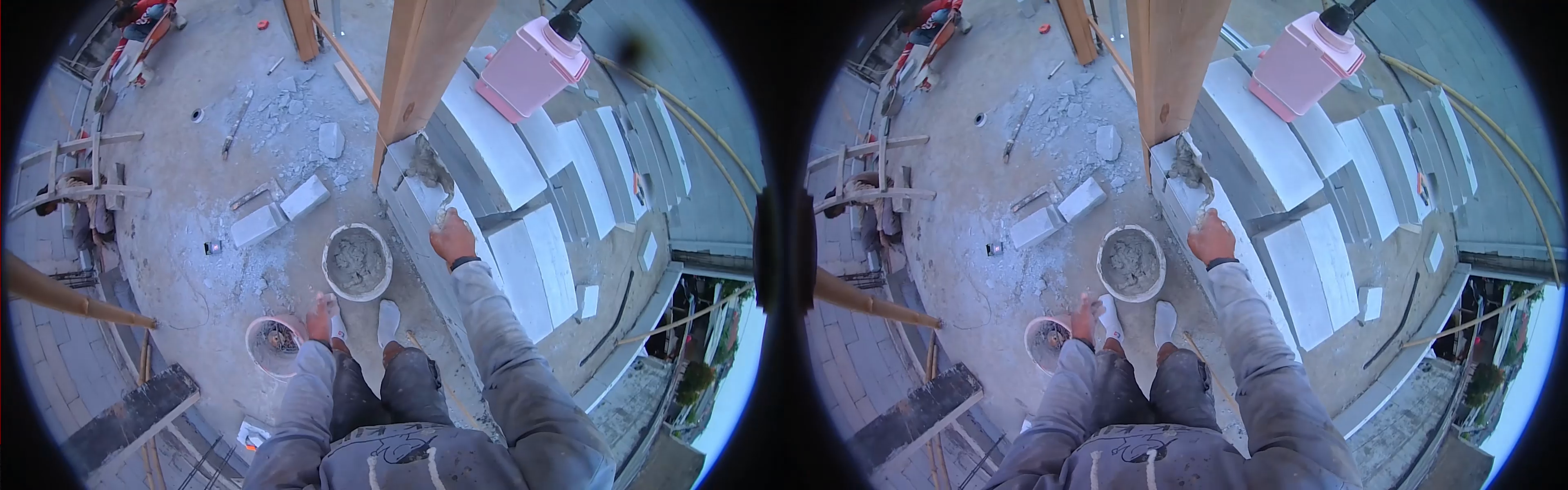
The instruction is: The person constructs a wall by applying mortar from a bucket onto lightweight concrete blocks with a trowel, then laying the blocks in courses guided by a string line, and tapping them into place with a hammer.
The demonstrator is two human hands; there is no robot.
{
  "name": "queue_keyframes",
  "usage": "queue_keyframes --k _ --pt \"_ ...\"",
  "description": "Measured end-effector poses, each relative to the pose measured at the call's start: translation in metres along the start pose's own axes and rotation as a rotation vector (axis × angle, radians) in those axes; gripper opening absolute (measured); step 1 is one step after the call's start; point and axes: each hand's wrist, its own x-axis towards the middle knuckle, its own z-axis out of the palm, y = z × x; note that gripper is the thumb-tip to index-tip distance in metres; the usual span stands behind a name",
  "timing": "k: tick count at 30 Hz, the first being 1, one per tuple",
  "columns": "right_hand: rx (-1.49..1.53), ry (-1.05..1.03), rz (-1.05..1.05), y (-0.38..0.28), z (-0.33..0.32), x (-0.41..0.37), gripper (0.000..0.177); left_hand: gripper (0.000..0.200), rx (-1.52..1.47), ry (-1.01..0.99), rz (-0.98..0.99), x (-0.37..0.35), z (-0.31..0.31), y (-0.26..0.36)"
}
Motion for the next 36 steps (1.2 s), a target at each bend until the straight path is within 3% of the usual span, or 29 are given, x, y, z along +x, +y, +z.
queue_keyframes --k 2,8,10,18,25,31,32,34,36 --pt "0.035 0.031 -0.051 -0.002 -0.004 0.004 0.036 0.058 0.167 -0.043 -0.049 -0.007 -0.016 -0.022" --pt "0.055 0.093 -0.103 -0.005 -0.006 0.007 0.039 0.054 -0.029 0.048 -0.071 -0.036 -0.021 -0.016" --pt "0.027 0.083 -0.079 -0.001 -0.004 0.003 0.038 0.055 0.104 0.034 -0.099 -0.048 -0.019 -0.002" --pt "-0.032 -0.011 -0.071 0.012 -0.012 0.0 0.039 0.056 0.141 0.066 0.091 -0.005 0.004 -0.002" --pt "-0.062 -0.049 -0.069 0.018 -0.037 -0.005 0.038 0.049 0.142 0.075 0.085 -0.027 0.018 0.014" --pt "0.152 -0.148 0.023 0.025 -0.057 0.023 0.044 0.049 0.201 0.113 0.084 -0.019 -0.014 -0.024" --pt "0.155 -0.152 0.025 0.016 -0.066 0.022 0.044 0.049 0.206 0.116 0.083 -0.031 -0.013 -0.009" --pt "0.5 -0.397 0.202 0.0 -0.085 0.023 0.045 0.049 0.152 0.131 0.055 -0.052 -0.008 0.019" --pt "0.487 -0.402 0.178 -0.012 -0.089 0.03 0.047 0.048 0.093 0.14 0.041 -0.052 -0.013 0.018"
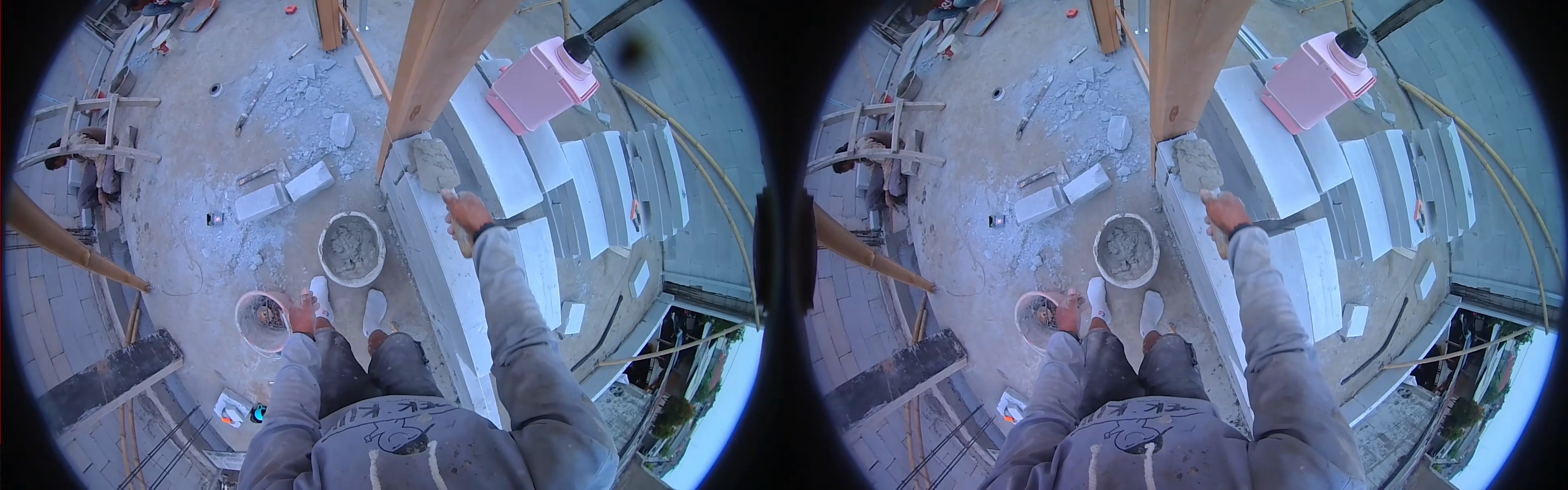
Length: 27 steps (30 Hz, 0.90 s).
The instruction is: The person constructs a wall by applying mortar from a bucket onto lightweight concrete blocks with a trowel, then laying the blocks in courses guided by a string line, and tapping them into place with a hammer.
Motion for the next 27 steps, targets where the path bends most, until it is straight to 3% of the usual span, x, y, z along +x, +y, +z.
queue_keyframes --k 3,8,9,14,18,20,22,24,27 --pt "-0.079 -0.023 0.08 -0.021 -0.003 0.007 0.046 0.047 -0.064 0.011 -0.005 -0.005 0.001 0.011" --pt "-0.332 -0.121 0.019 -0.02 -0.011 0.023 0.05 0.047 0.046 -0.021 0.014 -0.017 0.009 0.029" --pt "-0.469 -0.211 -0.119 0.011 -0.012 0.056 0.049 0.047 0.068 -0.029 0.037 -0.018 0.014 0.032" --pt "-0.504 -0.182 -0.114 0.013 -0.009 0.026 0.047 0.052 0.117 -0.088 0.088 -0.008 0.021 0.014" --pt "-0.493 -0.207 -0.148 0.059 -0.01 0.033 0.047 0.055 0.113 -0.114 0.067 -0.001 0.019 0.003" --pt "-0.455 -0.209 -0.135 0.068 -0.012 0.019 0.048 0.056 0.154 -0.124 -0.035 -0.019 0.021 0.036" --pt "-0.417 -0.211 -0.092 0.076 -0.013 -0.015 0.049 0.054 0.258 -0.141 0.008 -0.026 0.012 0.036" --pt "-0.446 -0.044 0.037 0.058 -0.016 -0.044 0.027 0.052 0.174 -0.142 -0.01 -0.02 0.008 0.023" --pt "-0.507 -0.083 -0.056 0.079 -0.021 -0.061 0.031 0.051 0.083 -0.124 -0.007 -0.025 0.01 0.019"
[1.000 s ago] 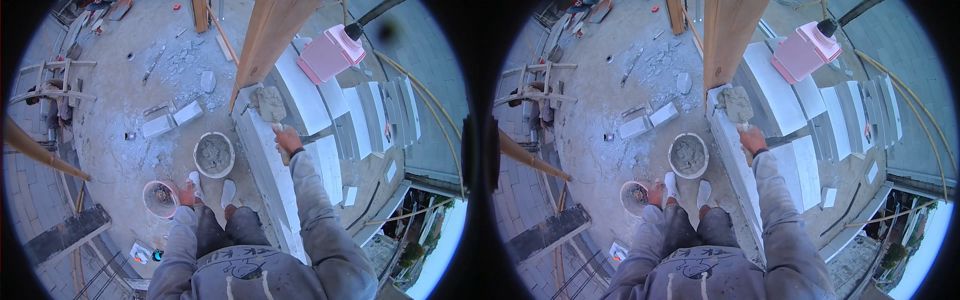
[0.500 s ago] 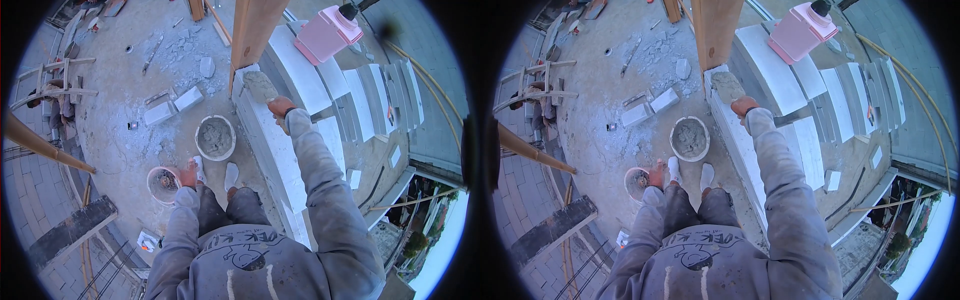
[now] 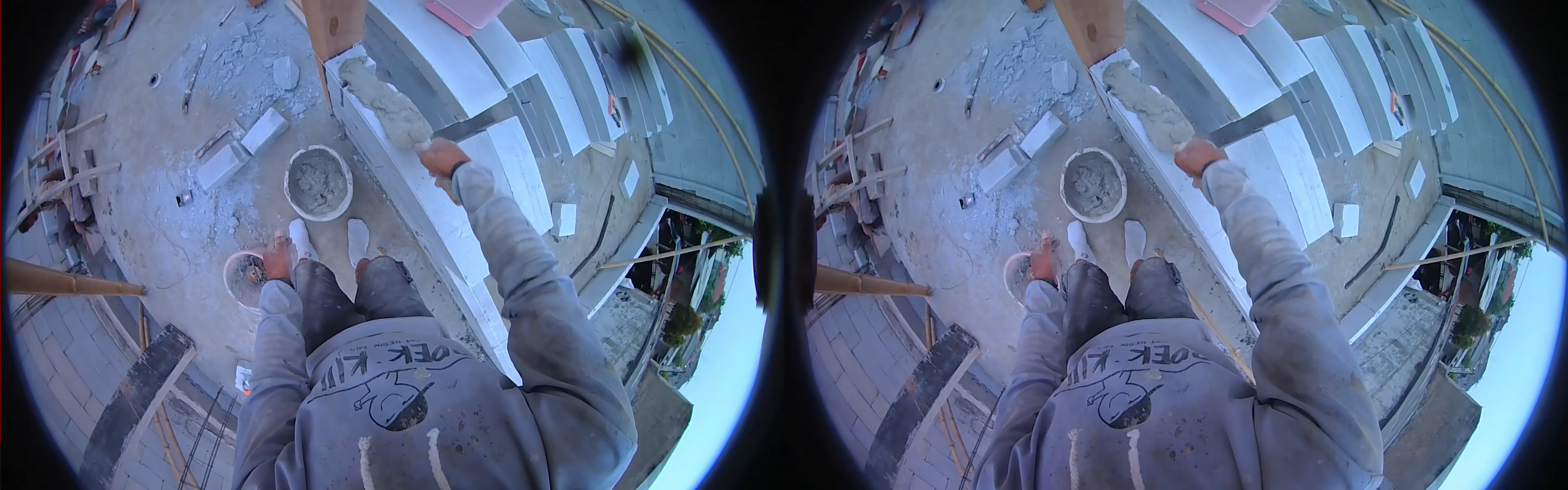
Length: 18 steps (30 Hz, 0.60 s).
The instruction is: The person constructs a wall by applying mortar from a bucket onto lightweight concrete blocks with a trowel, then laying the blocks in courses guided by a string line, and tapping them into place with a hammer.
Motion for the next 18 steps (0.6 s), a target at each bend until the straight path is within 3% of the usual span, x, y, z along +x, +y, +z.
queue_keyframes --k 3,5,7,9,14,18 --pt "0.048 0.029 0.005 0.035 0.018 -0.006 0.032 0.05 -0.017 -0.017 0.014 0.001 -0.002 -0.004" --pt "-0.066 -0.037 -0.105 0.041 0.017 -0.033 0.036 0.049 -0.034 -0.037 0.021 -0.002 -0.003 -0.007" --pt "0.177 0.061 0.053 0.086 0.051 -0.021 0.045 0.049 -0.013 -0.028 0.019 -0.003 0.006 0.0" --pt "0.13 0.062 0.058 0.107 0.066 -0.031 0.046 0.05 -0.01 -0.03 0.034 -0.003 0.011 0.005" --pt "0.193 0.006 0.237 0.096 0.061 -0.088 0.048 0.051 -0.015 -0.081 0.108 0.003 0.013 0.015" --pt "0.224 -0.001 0.204 0.078 0.043 -0.097 0.049 0.051 0.02 -0.041 0.133 0.012 0.005 0.014"
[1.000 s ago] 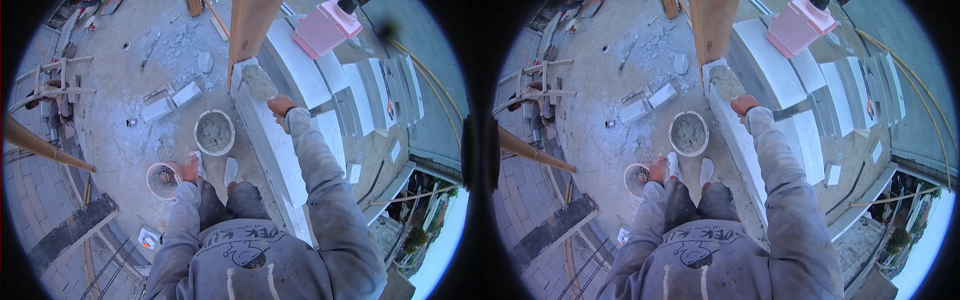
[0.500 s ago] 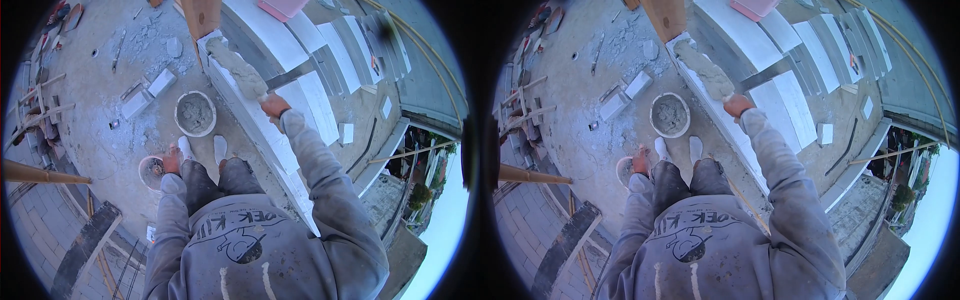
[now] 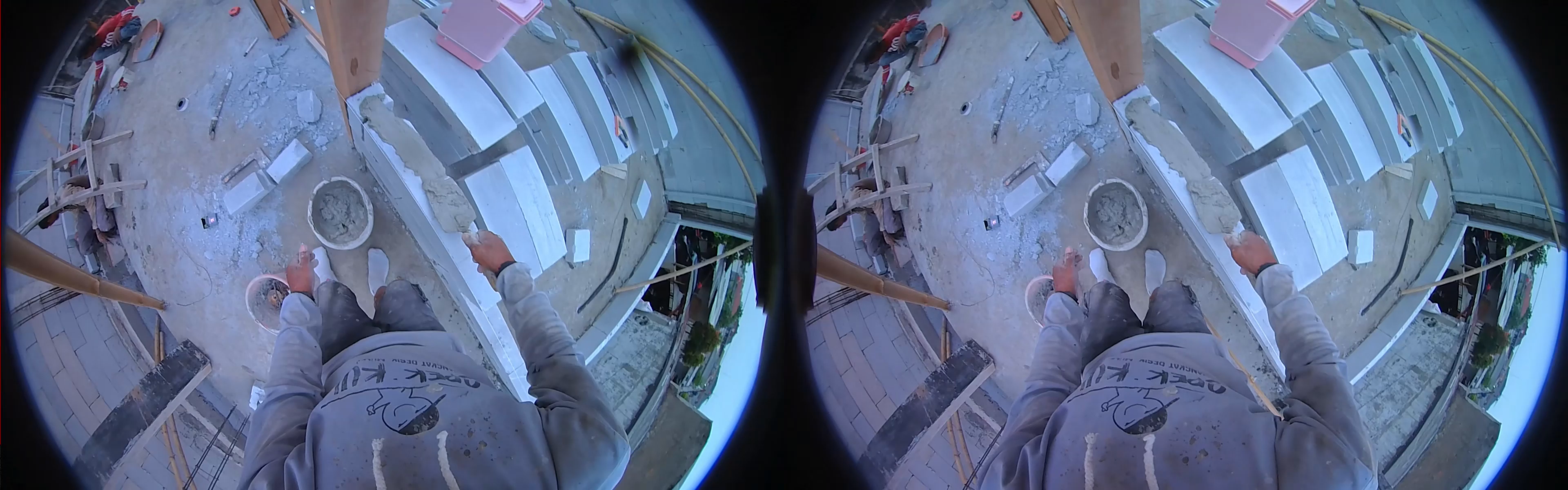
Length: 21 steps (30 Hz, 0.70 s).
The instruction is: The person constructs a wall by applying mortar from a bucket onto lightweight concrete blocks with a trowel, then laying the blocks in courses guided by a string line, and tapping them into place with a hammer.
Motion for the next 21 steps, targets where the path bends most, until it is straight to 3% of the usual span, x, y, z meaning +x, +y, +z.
queue_keyframes --k 3,5,7,9,13,15,16,17,19,21 --pt "0.067 0.017 -0.051 -0.039 -0.01 0.005 0.048 0.052 0.03 0.009 0.023 -0.003 -0.007 0.004" --pt "0.052 0.016 -0.261 -0.074 -0.02 0.032 0.048 0.049 0.078 0.016 0.026 -0.002 -0.012 0.001" --pt "0.067 -0.058 -0.201 -0.109 -0.027 0.076 0.05 0.048 0.142 0.036 0.049 0.002 -0.017 -0.009" --pt "-0.142 0.046 -0.381 -0.14 -0.032 0.121 0.053 0.048 0.207 0.062 0.077 0.0 -0.018 -0.001" --pt "-0.349 0.17 -0.434 -0.191 -0.032 0.166 0.056 0.049 0.06 0.116 0.037 -0.023 -0.008 0.023" --pt "-0.401 0.161 -0.443 -0.204 -0.031 0.181 0.055 0.048 0.242 0.131 0.043 -0.028 -0.014 0.022" --pt "-0.429 0.0 -0.485 -0.223 -0.05 0.151 0.052 0.048 0.241 0.14 0.04 -0.03 -0.019 0.02" --pt "-0.433 -0.002 -0.489 -0.227 -0.052 0.156 0.052 0.047 0.299 0.145 0.034 -0.031 -0.024 0.018" --pt "-0.825 -0.101 -0.591 -0.238 -0.064 0.163 0.044 0.047 0.411 0.15 0.024 -0.034 -0.029 0.013" --pt "-0.758 -0.128 -0.616 -0.237 -0.075 0.155 0.042 0.047 0.355 0.167 0.004 -0.035 -0.031 0.003"
